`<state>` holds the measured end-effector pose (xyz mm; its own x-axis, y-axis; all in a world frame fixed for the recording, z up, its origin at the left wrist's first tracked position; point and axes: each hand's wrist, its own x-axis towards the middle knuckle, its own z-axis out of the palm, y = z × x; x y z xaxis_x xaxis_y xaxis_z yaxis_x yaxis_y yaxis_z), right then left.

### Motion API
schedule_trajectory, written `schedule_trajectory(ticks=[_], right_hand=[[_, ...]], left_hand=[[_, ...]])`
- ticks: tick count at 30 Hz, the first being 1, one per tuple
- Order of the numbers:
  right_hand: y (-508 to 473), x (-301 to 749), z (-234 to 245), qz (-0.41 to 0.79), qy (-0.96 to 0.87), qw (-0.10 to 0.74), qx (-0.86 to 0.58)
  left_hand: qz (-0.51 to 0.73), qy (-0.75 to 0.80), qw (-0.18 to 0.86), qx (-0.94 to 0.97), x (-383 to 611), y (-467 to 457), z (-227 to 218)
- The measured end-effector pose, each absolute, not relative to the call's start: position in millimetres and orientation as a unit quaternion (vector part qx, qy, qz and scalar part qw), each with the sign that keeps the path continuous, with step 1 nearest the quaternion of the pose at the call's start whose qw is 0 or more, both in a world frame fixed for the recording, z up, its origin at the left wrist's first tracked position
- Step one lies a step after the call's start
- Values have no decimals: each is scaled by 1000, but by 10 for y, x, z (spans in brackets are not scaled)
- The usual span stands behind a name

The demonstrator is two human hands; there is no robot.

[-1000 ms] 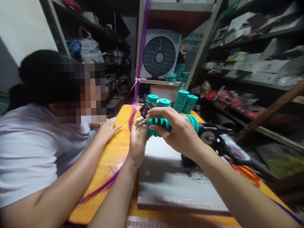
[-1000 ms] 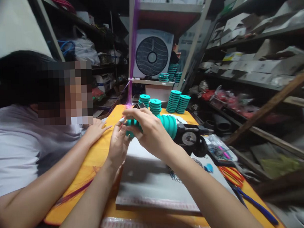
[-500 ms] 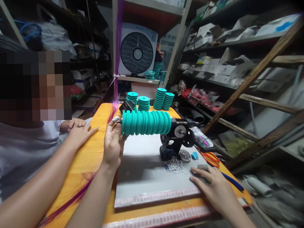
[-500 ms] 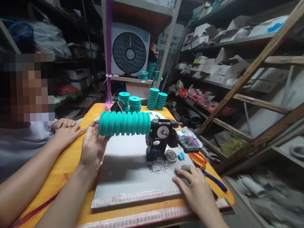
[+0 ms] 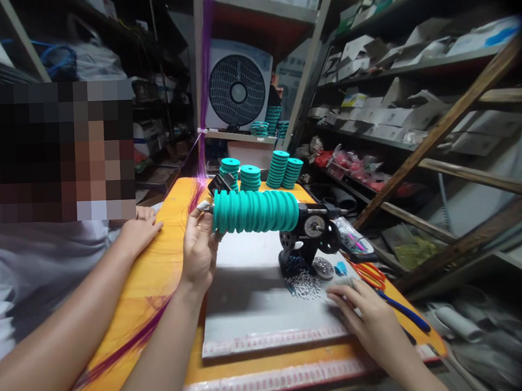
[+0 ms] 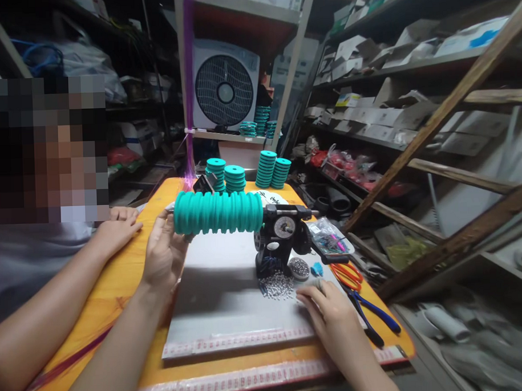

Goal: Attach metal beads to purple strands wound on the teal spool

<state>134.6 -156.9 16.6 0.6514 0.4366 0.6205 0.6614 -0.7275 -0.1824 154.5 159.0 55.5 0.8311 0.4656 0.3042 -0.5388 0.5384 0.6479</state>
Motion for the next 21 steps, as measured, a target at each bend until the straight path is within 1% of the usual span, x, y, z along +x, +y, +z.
schedule_trajectory(ticks=[3, 6, 9, 11, 14, 21], right_hand=[[-1152, 1314, 587, -345, -354, 258, -830], [-592, 1355, 1041, -351, -393, 316, -789], [-47, 1514, 1338, -397, -452, 330, -728], [221, 1656, 1419, -413, -468, 333, -707], [426, 1821, 1418, -407, -477, 330, -706], [455, 1849, 1353, -436, -469, 301, -707]], left_hand=[[280, -46, 881, 378, 1542, 1584, 556], [277, -53, 885, 371, 1542, 1577, 564], [271, -59, 889, 364, 1543, 1578, 572], [267, -61, 891, 362, 1541, 1585, 573], [262, -54, 892, 365, 1532, 1595, 565], [264, -49, 886, 378, 1513, 1588, 567]])
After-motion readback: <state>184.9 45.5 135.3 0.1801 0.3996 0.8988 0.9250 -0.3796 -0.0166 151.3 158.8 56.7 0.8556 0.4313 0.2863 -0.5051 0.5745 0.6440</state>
